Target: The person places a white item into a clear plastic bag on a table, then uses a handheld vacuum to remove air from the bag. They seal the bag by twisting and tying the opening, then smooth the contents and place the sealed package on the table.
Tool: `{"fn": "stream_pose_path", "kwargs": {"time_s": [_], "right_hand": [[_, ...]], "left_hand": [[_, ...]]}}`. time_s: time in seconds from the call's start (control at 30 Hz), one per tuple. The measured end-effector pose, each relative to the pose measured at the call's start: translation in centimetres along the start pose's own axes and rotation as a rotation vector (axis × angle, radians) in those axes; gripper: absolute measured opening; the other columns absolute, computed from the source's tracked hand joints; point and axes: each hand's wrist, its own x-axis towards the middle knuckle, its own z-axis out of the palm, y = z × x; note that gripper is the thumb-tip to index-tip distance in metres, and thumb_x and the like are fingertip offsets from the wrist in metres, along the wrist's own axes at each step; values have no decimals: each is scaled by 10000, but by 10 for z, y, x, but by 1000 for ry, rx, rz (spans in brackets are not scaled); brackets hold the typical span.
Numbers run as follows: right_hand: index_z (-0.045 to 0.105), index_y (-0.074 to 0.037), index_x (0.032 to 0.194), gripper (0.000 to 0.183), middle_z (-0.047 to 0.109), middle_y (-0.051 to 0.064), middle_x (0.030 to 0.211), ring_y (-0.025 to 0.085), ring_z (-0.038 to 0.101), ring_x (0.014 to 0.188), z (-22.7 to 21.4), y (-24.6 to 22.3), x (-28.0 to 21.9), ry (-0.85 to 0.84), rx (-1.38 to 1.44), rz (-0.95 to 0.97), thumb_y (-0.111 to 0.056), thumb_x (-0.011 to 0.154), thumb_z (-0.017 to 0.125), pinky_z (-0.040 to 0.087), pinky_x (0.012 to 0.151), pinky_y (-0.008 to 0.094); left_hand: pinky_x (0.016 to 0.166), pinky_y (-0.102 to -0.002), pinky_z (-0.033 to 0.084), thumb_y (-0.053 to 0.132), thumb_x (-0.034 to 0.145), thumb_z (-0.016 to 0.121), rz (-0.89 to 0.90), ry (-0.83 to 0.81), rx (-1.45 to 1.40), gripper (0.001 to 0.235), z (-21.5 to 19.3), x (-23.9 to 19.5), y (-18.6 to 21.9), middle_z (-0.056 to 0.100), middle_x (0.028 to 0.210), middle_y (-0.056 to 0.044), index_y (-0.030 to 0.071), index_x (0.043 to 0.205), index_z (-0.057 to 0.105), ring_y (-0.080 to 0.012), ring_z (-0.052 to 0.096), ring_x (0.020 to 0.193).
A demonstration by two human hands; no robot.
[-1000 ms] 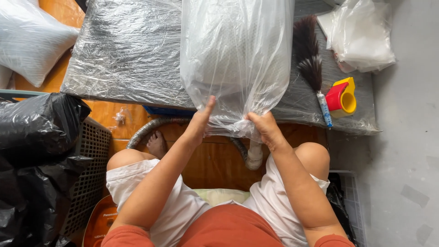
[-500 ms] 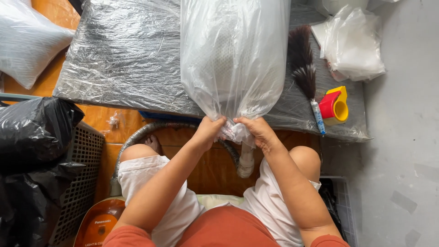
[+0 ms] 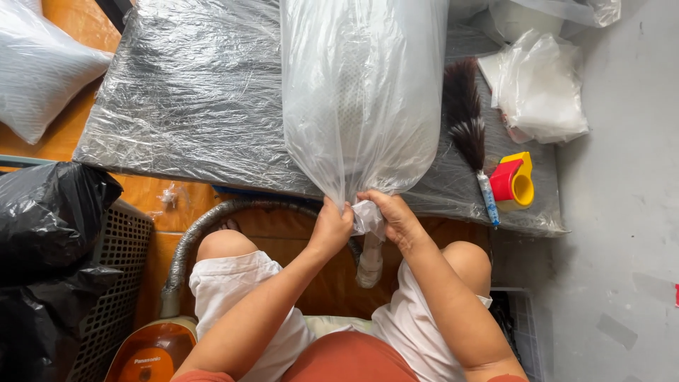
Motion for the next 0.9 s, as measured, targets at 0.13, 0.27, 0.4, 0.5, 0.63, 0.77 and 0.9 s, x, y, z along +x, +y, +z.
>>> {"fn": "stream_pose_path", "kwargs": {"time_s": [0.13, 0.27, 0.4, 0.5, 0.63, 0.77, 0.9], "right_hand": [[662, 28, 1283, 600, 740, 203, 1087, 324, 745, 901, 19, -14, -22, -72, -18, -42, -112, 747, 892, 622, 716, 520], [622, 8, 1367, 665, 722, 192, 1195, 304, 728, 1012, 30, -27, -43, -156, -109, -42, -219, 802, 887, 626, 781, 516], [606, -27, 1414, 717, 696, 154, 1293, 260, 692, 1096, 37, -36, -48, -196, -201, -39, -279, 805, 889, 597, 874, 501], [633, -17, 1387, 697, 705, 158, 1286, 248, 681, 1118, 44, -37, -49, -195, -274, -22, -267, 794, 900, 590, 909, 489], [670, 42, 1311, 705, 724, 144, 1216, 209, 669, 1053, 53, -29, -46, -97, -231, -34, -192, 703, 940, 574, 903, 452], [704, 86, 1232, 660, 745, 155, 1144, 194, 676, 1006, 60, -26, -48, -41, -198, -34, -170, 674, 947, 563, 896, 448], [705, 86, 1226, 657, 737, 164, 1131, 206, 672, 991, 69, -25, -53, -12, -166, -51, -142, 661, 950, 561, 881, 465]], "left_hand": [[793, -381, 595, 95, 933, 580, 252, -220, 447, 308, -25, -3, 40, 668, 911, -152, -66, 1191, 529, -241, 720, 842], [748, -451, 607, 122, 878, 605, 170, -315, 465, 339, -39, -4, 69, 686, 862, -168, -62, 1152, 529, -337, 740, 840], [713, -504, 617, 143, 836, 623, 103, -383, 477, 362, -41, 0, 74, 699, 825, -181, -58, 1122, 528, -409, 755, 838], [695, -522, 610, 152, 823, 673, 155, -415, 553, 278, -31, 3, 60, 697, 789, -166, -31, 1027, 629, -426, 750, 810], [665, -491, 598, 159, 833, 561, 373, -368, 697, 297, -26, 6, 45, 707, 763, -152, -63, 997, 671, -371, 753, 738], [643, -480, 581, 219, 836, 502, 377, -371, 777, 332, -30, 6, 45, 714, 737, -118, -36, 977, 661, -336, 754, 701], [634, -497, 570, 210, 827, 477, 366, -372, 854, 412, -36, 5, 33, 720, 720, -142, -108, 1045, 623, -338, 749, 670]]}}
